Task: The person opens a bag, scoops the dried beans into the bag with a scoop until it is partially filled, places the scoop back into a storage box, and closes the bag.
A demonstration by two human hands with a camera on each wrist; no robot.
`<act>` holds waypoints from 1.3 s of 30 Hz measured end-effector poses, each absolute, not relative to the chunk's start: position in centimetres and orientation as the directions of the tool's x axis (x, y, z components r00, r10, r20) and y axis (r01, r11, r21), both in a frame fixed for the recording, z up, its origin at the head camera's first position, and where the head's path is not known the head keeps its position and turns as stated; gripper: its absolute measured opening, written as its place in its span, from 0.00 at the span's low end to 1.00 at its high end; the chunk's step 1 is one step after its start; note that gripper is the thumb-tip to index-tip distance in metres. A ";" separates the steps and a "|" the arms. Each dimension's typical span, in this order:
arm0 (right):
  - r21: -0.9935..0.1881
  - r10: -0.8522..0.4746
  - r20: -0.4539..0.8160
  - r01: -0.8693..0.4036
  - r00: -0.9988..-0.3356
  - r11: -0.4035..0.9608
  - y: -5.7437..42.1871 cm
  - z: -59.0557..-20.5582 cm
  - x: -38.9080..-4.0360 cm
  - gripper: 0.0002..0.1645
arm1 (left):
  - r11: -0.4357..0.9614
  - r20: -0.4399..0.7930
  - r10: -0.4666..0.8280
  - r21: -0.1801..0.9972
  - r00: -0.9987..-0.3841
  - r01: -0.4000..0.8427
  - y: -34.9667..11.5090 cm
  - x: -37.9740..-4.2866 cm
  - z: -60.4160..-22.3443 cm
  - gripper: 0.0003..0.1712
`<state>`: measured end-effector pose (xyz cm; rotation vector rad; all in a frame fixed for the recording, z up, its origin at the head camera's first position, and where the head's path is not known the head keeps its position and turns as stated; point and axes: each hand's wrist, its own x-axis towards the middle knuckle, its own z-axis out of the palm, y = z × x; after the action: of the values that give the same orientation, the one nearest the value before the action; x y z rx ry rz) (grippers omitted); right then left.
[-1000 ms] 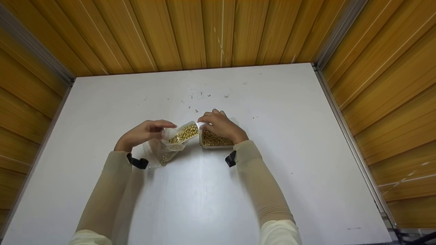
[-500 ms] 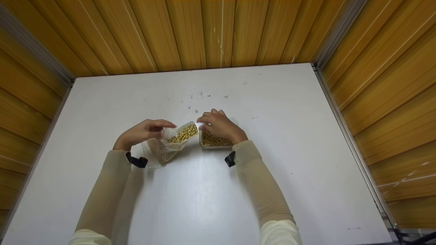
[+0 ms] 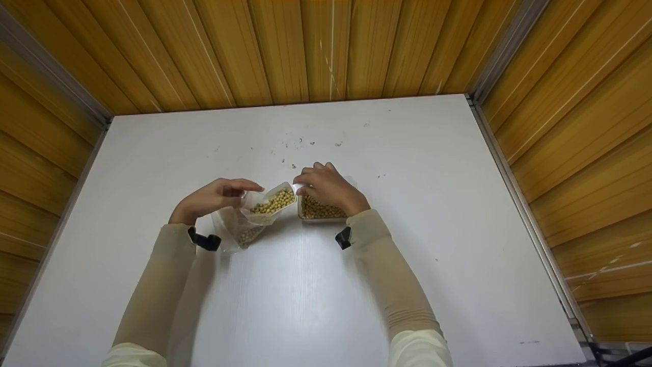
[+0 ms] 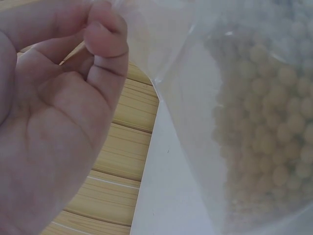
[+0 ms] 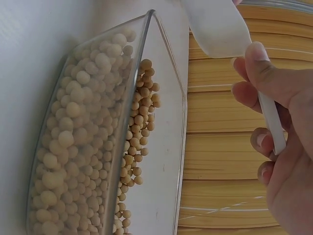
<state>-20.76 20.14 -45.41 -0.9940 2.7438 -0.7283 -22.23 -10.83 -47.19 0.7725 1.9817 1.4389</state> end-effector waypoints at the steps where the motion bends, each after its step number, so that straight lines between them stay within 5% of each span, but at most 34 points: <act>1: -0.483 -0.631 0.030 -0.564 -0.775 0.670 20.1 -45.3 -20.7 0.19 | 0.254 -0.108 0.731 0.959 -0.674 0.122 -10.9 -22.3 -47.4 0.25; 39: -0.188 -0.705 0.157 -0.722 -0.691 0.666 18.6 -42.8 -19.9 0.12 | 0.247 -0.083 0.727 0.958 -0.682 0.146 -11.1 -22.4 -48.0 0.26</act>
<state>-19.87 18.60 -42.77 -1.2577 2.9311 -0.3809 -22.38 -11.09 -48.02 0.7927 2.0010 1.4512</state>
